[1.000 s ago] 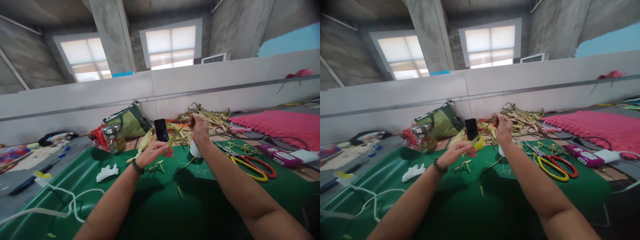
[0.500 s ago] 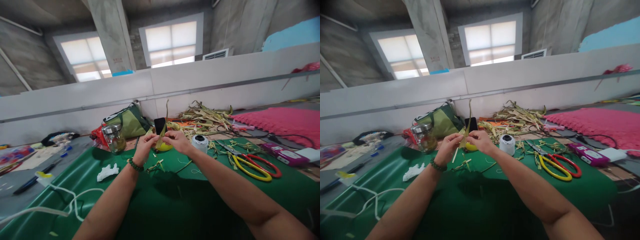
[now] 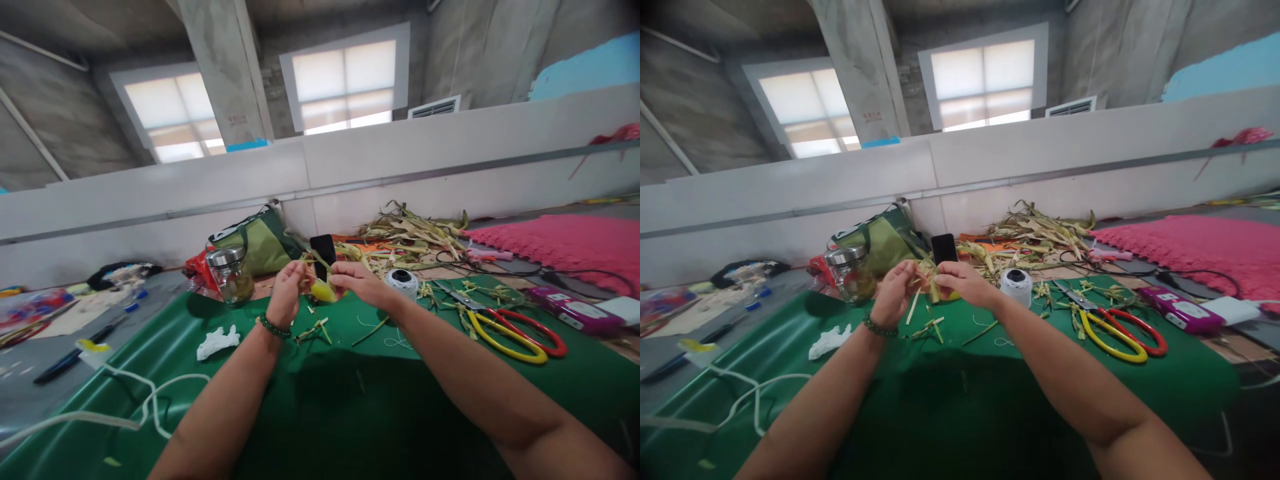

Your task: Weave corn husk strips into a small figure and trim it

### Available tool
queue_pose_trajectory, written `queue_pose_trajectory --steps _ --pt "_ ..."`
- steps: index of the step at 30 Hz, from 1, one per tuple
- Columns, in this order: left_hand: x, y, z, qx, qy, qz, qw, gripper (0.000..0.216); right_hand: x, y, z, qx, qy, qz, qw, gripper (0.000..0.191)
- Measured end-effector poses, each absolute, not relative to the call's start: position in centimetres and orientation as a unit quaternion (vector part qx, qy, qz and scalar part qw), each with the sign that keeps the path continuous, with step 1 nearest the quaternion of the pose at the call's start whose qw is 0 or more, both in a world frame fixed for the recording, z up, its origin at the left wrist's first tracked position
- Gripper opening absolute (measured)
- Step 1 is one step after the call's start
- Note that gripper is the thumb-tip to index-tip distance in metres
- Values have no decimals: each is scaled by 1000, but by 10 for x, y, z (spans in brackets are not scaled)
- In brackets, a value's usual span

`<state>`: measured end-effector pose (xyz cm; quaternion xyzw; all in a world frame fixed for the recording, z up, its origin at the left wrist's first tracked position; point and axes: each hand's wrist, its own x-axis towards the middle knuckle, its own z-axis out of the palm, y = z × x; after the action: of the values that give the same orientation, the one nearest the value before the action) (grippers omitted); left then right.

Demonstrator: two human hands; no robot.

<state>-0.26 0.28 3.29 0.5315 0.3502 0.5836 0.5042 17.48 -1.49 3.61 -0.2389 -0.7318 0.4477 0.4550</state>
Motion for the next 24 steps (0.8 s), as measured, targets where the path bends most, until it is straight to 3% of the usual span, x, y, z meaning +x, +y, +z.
queue_pose_trajectory --steps 3,5,6,10,16,19,21,22,24 --pt "-28 26 40 448 378 686 432 30 178 -18 41 -170 -675 539 475 19" --pt "-45 40 42 444 477 684 328 23 186 -16 46 -116 -615 582 519 20" --pt "-52 46 42 459 547 649 264 20 192 -15 50 -93 -577 596 551 21" --pt "-71 57 38 482 613 594 197 14 231 -4 63 -61 -438 594 672 28" --pt "-76 48 33 577 743 334 53 4 283 9 78 -116 -385 433 807 36" --pt "-65 40 34 628 711 317 11 30 259 12 70 -265 -454 323 787 35" --pt "-53 32 36 679 638 364 4 31 229 10 58 -288 -487 310 764 33" --pt "-45 28 37 700 589 401 43 26 213 7 51 -298 -511 303 747 31" --pt "-29 17 38 724 484 454 188 34 186 -1 38 -334 -612 253 671 29"
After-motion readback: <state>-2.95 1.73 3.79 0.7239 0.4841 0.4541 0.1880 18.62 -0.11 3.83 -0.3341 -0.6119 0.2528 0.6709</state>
